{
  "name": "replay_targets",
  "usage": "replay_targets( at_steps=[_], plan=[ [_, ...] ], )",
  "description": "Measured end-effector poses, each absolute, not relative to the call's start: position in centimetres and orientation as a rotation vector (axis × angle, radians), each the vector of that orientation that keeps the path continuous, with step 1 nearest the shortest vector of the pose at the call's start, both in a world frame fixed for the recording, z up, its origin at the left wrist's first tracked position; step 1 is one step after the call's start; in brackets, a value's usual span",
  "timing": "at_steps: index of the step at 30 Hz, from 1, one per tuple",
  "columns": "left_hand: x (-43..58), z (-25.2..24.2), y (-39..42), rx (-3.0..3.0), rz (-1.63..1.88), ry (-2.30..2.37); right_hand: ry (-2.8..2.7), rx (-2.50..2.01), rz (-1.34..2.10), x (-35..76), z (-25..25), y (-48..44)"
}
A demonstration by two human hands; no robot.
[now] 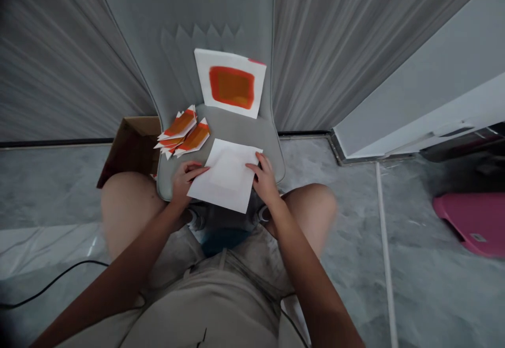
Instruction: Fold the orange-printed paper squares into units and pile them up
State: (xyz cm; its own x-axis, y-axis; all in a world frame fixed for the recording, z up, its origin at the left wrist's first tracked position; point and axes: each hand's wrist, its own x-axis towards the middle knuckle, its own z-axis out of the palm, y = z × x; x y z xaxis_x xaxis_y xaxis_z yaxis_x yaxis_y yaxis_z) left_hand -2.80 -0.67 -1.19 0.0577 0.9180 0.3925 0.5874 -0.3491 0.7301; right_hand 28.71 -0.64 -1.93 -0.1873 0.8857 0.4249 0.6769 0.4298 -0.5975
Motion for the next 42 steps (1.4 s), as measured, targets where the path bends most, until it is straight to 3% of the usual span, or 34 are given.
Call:
replay_targets(
  at_steps=[9, 19, 26, 35, 38, 42],
  plan=[
    [-4.1, -0.2, -0.1, 2.001, 1.254, 1.397, -2.166, -1.203, 0.393, 29.4, -0.4, -4.4],
    [-7.0, -0.1, -1.2, 2.310, 0.897, 1.199, -2.006, -1.146, 0.587, 29.4, -1.2, -3.9],
    [-5.2, 0.8, -0.5, 2.248, 0.959, 1.264, -1.710, -1.231, 0.764, 28.6, -0.1, -3.4],
    [-0.7, 1.1, -0.6, 2.058, 1.055, 1.905, -1.596, -1.500, 0.325, 25.7, -2.3, -2.8],
    [0.0, 1.3, -1.1, 2.324, 1.068, 1.759, -1.629, -1.478, 0.294, 25.6, -2.7, -3.0],
    [0.0, 1.5, -1.3, 2.592, 0.835, 1.400, -1.717, -1.449, 0.254, 25.8, -2.9, -3.2]
  ],
)
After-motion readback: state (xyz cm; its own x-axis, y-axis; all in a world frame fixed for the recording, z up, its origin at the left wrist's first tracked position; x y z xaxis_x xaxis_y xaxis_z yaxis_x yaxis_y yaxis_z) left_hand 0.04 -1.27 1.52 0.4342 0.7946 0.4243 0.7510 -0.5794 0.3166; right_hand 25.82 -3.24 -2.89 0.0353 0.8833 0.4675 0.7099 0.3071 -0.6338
